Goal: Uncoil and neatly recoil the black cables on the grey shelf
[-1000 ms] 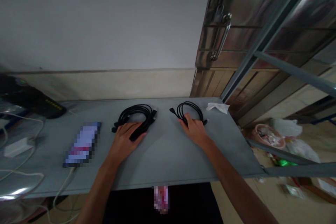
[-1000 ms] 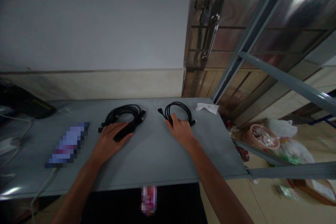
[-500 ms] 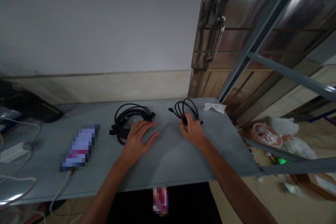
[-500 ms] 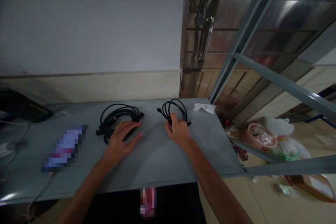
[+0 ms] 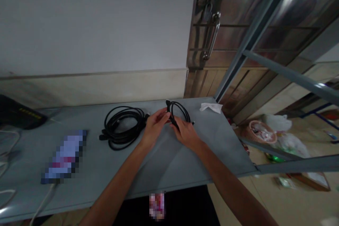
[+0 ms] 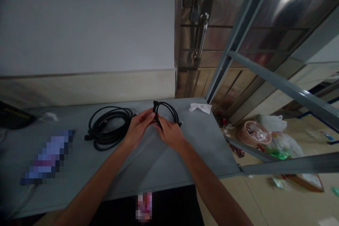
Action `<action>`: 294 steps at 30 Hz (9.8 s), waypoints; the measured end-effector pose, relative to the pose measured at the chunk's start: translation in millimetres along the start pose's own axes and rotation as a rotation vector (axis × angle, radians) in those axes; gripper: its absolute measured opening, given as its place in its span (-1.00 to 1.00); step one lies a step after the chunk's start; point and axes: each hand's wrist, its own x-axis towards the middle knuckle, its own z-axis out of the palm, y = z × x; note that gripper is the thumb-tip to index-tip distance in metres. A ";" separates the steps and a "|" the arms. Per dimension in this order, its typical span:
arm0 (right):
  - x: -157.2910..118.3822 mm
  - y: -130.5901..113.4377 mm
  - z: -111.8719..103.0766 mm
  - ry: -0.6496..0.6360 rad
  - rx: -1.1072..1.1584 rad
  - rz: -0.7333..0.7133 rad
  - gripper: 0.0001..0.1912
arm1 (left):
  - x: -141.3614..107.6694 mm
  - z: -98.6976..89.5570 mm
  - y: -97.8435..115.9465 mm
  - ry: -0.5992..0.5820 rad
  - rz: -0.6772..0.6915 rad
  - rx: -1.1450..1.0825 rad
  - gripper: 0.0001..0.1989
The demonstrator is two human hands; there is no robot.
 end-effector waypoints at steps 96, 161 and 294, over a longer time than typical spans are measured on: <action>-0.5 -3.4 6.2 -0.012 0.202 -0.102 -0.69 | -4.1 -34.6 22.4 -0.196 -0.177 -0.370 -0.55; 55.9 -50.5 79.2 -0.304 -0.219 -0.524 -0.38 | -53.4 -179.8 25.2 0.323 0.316 0.925 -0.42; 11.0 4.8 -26.3 -0.271 -0.479 0.055 -0.46 | -58.6 -190.8 26.0 0.230 0.543 1.027 -0.65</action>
